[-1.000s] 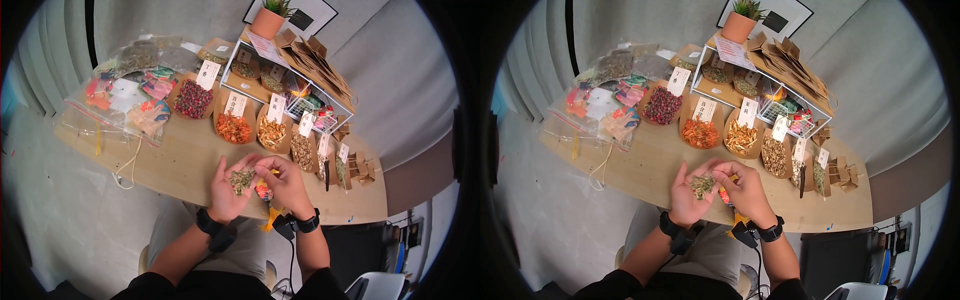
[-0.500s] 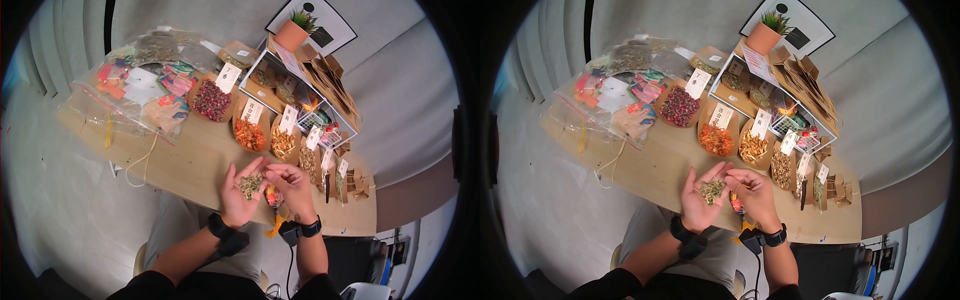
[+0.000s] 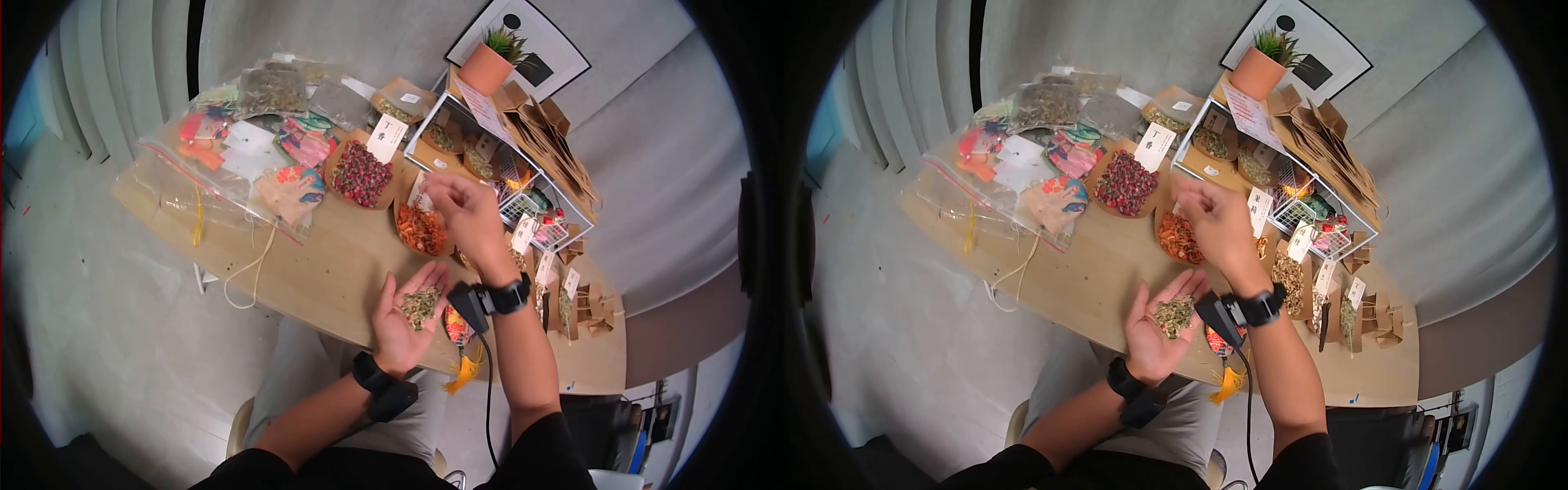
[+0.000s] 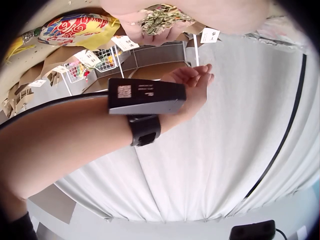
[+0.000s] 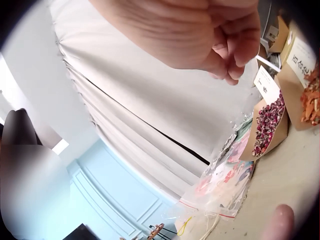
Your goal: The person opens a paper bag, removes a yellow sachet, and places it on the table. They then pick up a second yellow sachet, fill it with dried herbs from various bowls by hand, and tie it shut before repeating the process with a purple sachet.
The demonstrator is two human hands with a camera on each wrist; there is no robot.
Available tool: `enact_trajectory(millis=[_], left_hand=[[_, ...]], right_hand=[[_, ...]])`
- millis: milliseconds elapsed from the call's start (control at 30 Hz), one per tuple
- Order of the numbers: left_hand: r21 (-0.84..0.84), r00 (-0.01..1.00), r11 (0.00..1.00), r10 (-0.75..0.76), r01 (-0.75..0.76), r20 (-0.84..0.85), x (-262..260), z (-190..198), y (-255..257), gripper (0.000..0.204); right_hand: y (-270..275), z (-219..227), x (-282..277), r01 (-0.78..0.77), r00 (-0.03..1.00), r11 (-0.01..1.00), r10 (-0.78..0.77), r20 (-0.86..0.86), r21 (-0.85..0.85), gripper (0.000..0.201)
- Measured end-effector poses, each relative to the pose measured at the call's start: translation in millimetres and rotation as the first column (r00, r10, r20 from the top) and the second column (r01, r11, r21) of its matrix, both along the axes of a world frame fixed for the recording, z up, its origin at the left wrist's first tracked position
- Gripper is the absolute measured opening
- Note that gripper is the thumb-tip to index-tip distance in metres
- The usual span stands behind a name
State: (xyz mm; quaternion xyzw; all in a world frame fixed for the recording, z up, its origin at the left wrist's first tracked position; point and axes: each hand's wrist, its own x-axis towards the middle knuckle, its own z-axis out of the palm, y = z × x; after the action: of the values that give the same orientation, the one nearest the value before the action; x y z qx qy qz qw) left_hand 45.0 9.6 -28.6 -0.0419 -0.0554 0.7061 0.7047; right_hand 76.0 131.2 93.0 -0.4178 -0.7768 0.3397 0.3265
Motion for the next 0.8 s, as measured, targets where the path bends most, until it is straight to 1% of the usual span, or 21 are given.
enact_trajectory(millis=[100, 200, 300, 400, 433, 533, 633, 733, 800], left_hand=[[0.010, 1.000, 1.000, 0.021, -0.021, 0.001, 2.2, -2.8, 1.7, 0.070], [-0.021, 1.000, 1.000, 0.012, -0.012, 0.006, 3.9, -2.3, -0.1, 0.072], [-0.007, 0.999, 1.000, -0.014, 0.014, -0.030, 0.1, 1.4, -0.5, 0.070], [0.036, 0.999, 0.999, -0.028, 0.029, -0.044, 0.7, -3.0, 0.4, 0.071], [0.037, 0.998, 0.999, -0.029, 0.031, -0.055, 0.7, -2.3, 0.5, 0.071], [0.029, 0.997, 0.999, -0.033, 0.035, -0.068, -0.2, -0.2, -1.0, 0.072], [0.014, 0.998, 0.999, -0.042, 0.043, -0.051, -2.1, 3.1, -1.7, 0.073], [0.003, 0.999, 0.999, -0.037, 0.037, -0.029, -0.2, 2.0, -1.2, 0.074], [0.020, 0.999, 0.999, -0.036, 0.037, -0.031, 0.8, 0.1, -0.5, 0.074]], right_hand=[[-32.9, 0.8, 33.2, -0.050, 0.971, 0.995, 0.028, 0.239, 0.086, 0.016], [-58.5, -16.2, 64.1, -0.134, 0.944, 0.988, 0.152, 0.293, -0.082, 0.014], [-77.3, -16.9, 74.7, -0.125, 0.892, 0.990, 0.082, 0.445, 0.070, 0.016], [-81.0, -22.8, 76.2, -0.193, 0.861, 0.960, 0.067, 0.505, 0.202, 0.015], [-82.5, -25.0, 76.1, -0.183, 0.860, 0.958, 0.047, 0.509, 0.222, 0.014], [-84.5, -24.4, 75.5, -0.193, 0.888, 0.948, 0.058, 0.457, 0.254, 0.013], [-93.8, -18.3, 71.0, -0.063, 0.945, 0.993, 0.028, 0.327, 0.097, 0.013], [-97.3, -22.8, 75.3, 0.048, 0.973, 0.997, -0.035, 0.227, -0.053, 0.015], [-95.3, -33.0, 79.1, 0.031, 0.992, 0.998, -0.024, 0.123, -0.059, 0.019]])
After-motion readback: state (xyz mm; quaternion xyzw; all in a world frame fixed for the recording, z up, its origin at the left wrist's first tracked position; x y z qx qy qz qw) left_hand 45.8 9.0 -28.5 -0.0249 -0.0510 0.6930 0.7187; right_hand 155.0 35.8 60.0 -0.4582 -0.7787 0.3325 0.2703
